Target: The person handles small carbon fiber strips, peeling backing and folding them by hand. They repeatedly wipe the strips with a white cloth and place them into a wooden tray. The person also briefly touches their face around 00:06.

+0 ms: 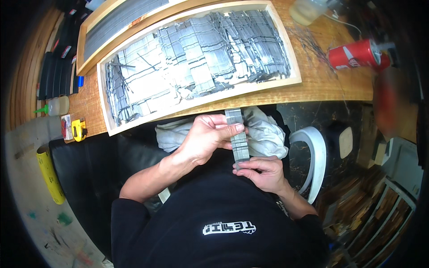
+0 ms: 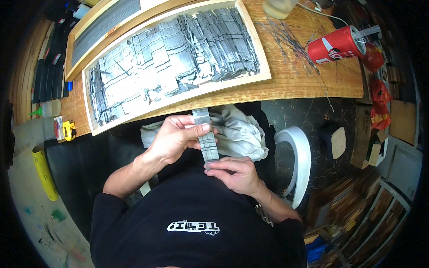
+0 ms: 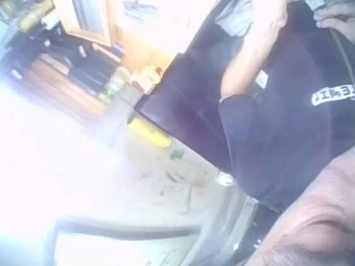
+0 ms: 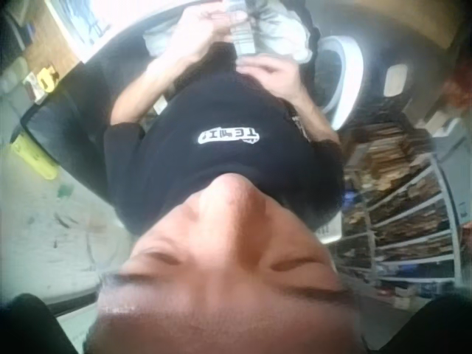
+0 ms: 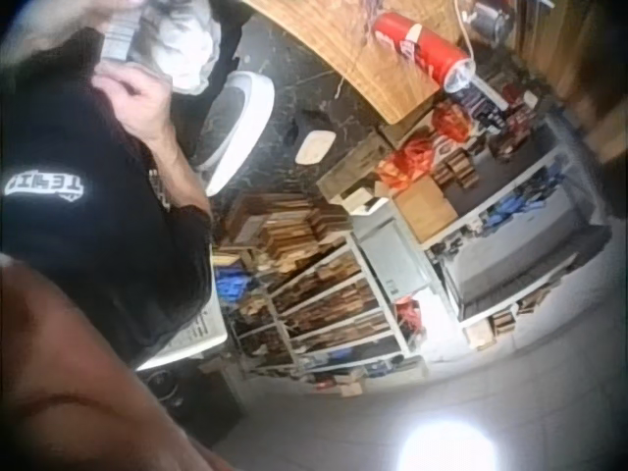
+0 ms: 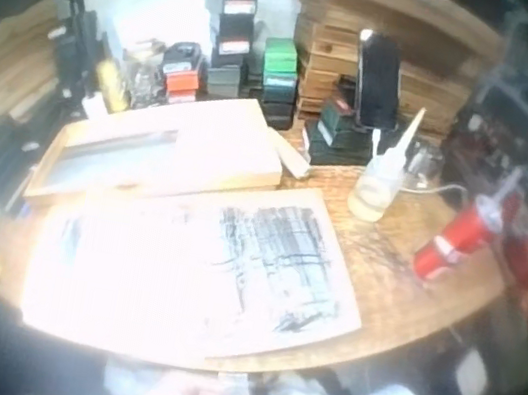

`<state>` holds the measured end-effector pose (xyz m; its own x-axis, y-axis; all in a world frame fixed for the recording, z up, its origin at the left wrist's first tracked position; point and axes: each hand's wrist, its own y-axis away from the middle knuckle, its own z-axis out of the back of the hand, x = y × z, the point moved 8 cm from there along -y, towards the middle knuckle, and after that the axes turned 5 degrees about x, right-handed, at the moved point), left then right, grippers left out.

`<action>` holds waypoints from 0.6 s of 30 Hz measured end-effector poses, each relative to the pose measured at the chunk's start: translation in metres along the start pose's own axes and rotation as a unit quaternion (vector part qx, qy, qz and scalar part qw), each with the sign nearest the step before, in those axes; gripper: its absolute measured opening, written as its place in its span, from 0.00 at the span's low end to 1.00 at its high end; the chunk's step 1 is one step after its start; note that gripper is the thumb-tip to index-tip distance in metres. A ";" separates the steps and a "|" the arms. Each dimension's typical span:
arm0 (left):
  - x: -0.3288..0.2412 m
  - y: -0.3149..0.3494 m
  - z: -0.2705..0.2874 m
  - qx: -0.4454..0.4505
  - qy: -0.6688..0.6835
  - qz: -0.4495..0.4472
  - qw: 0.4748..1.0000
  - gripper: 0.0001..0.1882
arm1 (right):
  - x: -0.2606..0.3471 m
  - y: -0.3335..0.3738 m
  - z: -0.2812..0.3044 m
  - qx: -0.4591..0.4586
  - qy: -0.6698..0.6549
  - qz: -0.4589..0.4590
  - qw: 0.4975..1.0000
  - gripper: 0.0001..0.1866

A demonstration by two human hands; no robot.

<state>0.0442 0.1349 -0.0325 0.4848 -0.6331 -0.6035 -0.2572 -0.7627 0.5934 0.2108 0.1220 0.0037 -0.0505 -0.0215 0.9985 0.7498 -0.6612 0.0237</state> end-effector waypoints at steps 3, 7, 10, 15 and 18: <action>-0.001 0.000 -0.002 0.009 -0.004 0.012 1.000 0.11 | 0.001 -0.006 -0.002 -0.004 -0.002 0.011 1.000 0.10; -0.013 0.004 -0.009 0.023 -0.041 -0.011 0.999 0.10 | 0.008 -0.011 0.002 0.072 0.055 -0.062 0.994 0.09; -0.044 0.026 -0.033 0.009 -0.227 -0.202 0.953 0.08 | 0.059 -0.039 0.044 0.024 0.197 -0.019 0.980 0.15; -0.127 0.070 -0.096 0.001 -0.490 -0.532 0.691 0.19 | 0.154 -0.090 0.058 -0.064 0.160 0.202 0.964 0.20; -0.144 0.066 -0.094 -0.027 -0.514 -0.560 0.650 0.17 | 0.161 -0.114 0.064 -0.033 0.164 0.252 0.953 0.16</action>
<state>0.0358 0.1886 0.1435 -0.4779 0.5384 -0.6940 -0.1809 -0.8335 -0.5221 0.1597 0.2419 0.1647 0.0926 -0.5748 0.8130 0.6915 -0.5504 -0.4679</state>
